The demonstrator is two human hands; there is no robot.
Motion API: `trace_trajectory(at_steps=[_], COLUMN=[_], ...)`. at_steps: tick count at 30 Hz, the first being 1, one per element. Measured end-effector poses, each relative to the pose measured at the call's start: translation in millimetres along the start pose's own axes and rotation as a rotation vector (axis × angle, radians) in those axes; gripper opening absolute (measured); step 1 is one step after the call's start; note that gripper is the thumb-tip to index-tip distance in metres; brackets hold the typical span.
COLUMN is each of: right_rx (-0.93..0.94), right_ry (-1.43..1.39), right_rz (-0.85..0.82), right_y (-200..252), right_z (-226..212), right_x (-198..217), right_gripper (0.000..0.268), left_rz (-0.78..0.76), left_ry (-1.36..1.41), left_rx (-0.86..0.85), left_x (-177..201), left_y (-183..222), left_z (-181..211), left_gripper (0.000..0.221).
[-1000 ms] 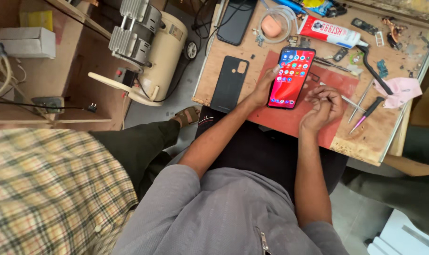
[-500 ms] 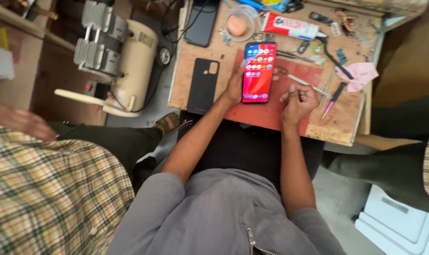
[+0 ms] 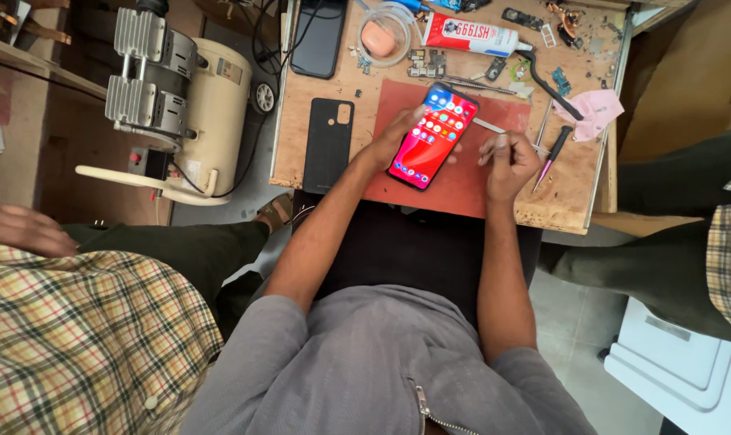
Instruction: The person reassembles a smartphone by placing the back cover onto the device and pressing the edges to secure it. They then use a metal tool to pry open the SIM tray slot, remove the tray, and later insert it back into the phone.
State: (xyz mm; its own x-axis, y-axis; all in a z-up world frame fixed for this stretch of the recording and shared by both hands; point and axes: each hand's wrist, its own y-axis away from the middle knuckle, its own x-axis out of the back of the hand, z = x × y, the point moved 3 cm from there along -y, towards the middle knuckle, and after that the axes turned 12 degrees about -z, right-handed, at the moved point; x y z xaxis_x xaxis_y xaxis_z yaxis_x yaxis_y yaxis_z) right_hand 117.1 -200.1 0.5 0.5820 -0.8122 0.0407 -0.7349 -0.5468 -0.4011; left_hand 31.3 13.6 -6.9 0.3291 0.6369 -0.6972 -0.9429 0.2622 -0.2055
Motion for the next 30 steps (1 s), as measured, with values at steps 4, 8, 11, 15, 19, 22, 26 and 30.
trace_trajectory(at_steps=[4,8,11,15,19,22,26,30], right_rx=[-0.042,-0.053,-0.046,-0.043,-0.064,-0.063,-0.073,-0.082], right_ry=[-0.098,-0.253,-0.305,-0.336,-0.377,-0.378,-0.388,-0.396], right_rz=[0.090,0.151,0.168,0.177,0.179,0.160,0.177,0.203], right_y=[-4,-5,-3,-1,0,-1,1,0], right_z=[-3,1,6,11,13,10,6,7], right_x=[6,14,18,22,23,24,23,23], right_gripper=[0.030,0.039,0.043,0.046,0.049,0.051,0.052,0.053], left_rz=[-0.021,-0.254,-0.259,-0.254,-0.279,-0.259,-0.204,-0.124], left_ry=[-0.035,-0.601,-1.284,-1.520,-1.562,-1.606,-1.582,-1.634], left_rx=[0.303,0.624,0.753,0.714,0.733,0.597,0.486,0.329], left_x=[1,-9,-25,-56,-75,-83,-81,-73], left_y=[-13,-30,-42,-45,-40,-40,-35,-28], left_z=[7,8,5,4,6,7,6,13], left_gripper=[0.066,0.064,0.067,0.069,0.069,0.058,0.057,0.051])
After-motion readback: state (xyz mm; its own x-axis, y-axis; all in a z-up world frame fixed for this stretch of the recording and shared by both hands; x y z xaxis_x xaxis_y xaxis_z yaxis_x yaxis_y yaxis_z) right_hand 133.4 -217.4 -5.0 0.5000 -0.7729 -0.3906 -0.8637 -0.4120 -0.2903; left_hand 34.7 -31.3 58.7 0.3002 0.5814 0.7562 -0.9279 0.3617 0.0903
